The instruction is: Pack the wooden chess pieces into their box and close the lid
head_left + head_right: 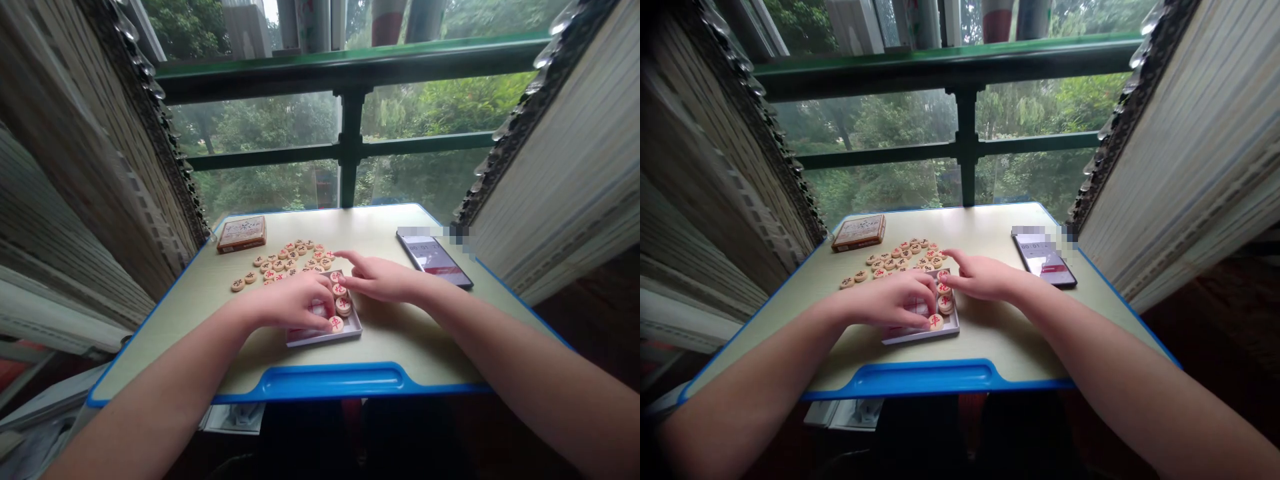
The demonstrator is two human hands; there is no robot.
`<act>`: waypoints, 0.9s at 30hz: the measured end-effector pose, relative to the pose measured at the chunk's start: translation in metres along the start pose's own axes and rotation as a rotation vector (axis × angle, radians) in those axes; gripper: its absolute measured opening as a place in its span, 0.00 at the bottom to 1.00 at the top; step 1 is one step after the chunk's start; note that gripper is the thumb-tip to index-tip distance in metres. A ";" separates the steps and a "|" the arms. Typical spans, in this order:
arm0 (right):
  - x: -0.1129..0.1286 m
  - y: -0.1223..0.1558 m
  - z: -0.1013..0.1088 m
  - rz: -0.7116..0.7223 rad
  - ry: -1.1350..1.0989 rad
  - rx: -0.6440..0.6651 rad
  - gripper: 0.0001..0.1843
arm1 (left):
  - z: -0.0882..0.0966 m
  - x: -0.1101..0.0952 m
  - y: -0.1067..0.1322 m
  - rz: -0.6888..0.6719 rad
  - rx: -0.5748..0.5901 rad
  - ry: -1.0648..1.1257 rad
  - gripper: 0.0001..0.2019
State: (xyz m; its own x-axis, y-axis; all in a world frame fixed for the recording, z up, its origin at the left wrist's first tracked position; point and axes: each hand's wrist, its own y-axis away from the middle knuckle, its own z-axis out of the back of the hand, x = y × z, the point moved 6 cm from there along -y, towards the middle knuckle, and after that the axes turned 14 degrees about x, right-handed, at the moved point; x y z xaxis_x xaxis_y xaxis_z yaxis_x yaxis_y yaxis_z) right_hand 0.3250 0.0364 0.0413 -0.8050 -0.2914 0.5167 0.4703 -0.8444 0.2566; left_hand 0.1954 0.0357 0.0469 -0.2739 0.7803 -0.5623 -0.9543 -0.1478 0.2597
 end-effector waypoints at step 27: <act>-0.007 0.001 0.000 -0.111 -0.029 0.100 0.37 | -0.006 0.001 -0.005 0.036 0.032 -0.020 0.08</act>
State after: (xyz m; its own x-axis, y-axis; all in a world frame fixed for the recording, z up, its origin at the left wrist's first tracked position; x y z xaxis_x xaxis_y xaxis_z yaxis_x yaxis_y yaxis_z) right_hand 0.3313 0.0372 0.0382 -0.8440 -0.1849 0.5035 0.4141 -0.8212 0.3926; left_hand 0.1993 0.0338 0.0402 -0.3055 0.7866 -0.5367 -0.9394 -0.1567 0.3050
